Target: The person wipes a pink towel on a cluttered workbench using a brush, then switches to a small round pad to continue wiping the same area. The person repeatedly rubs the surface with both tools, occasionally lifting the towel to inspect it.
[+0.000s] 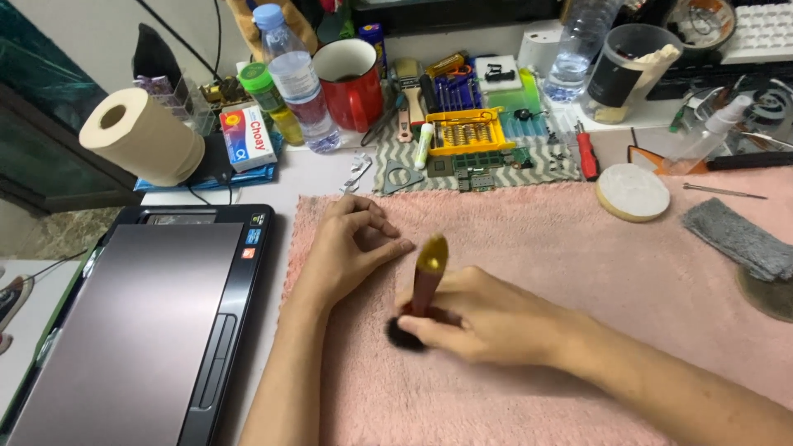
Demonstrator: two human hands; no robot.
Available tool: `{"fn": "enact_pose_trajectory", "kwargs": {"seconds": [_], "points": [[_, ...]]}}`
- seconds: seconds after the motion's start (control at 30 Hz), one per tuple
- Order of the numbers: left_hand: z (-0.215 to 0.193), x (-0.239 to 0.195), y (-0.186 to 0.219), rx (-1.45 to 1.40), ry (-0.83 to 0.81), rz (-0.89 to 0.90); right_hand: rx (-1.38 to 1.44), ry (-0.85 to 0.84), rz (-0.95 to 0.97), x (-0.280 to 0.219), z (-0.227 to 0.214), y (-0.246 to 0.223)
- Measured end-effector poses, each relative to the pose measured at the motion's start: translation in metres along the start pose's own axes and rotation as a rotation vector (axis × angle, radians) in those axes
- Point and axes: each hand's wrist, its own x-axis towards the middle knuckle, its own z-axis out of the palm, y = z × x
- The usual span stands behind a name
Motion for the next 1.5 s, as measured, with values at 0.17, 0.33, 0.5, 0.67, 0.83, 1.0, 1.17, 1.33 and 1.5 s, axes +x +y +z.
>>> {"fn": "enact_pose_trajectory", "kwargs": {"seconds": [0.17, 0.33, 0.5, 0.67, 0.83, 1.0, 1.17, 1.33, 1.5], "points": [[-0.001, -0.001, -0.004, 0.039, -0.016, 0.009, -0.205, 0.125, -0.050, 0.000, 0.012, 0.016], [-0.001, -0.001, -0.002, 0.018, -0.005, 0.000, 0.063, -0.062, 0.044, -0.006, 0.006, -0.002], [0.001, -0.001, -0.007, 0.052, 0.004, 0.050, -0.215, 0.077, -0.144, -0.011, 0.023, 0.003], [0.001, 0.000, -0.008, 0.060, 0.003, 0.066, 0.016, -0.062, -0.113, -0.015, 0.012, -0.012], [0.002, 0.000, -0.011, 0.066, 0.026, 0.104, -0.304, 0.129, -0.256, -0.015, 0.015, -0.004], [0.001, 0.001, -0.009, 0.080, 0.013, 0.069, -0.032, -0.126, -0.167, -0.020, 0.003, -0.010], [0.001, 0.001, -0.009, 0.055, 0.002, 0.062, -0.254, 0.007, -0.259, -0.019, 0.005, 0.000], [0.000, 0.001, -0.007, 0.060, 0.005, 0.051, 0.048, -0.182, -0.127, -0.025, -0.003, -0.006], [0.000, 0.002, -0.006, 0.068, -0.007, 0.048, -0.280, 0.071, -0.273, -0.015, -0.007, 0.001]]}}
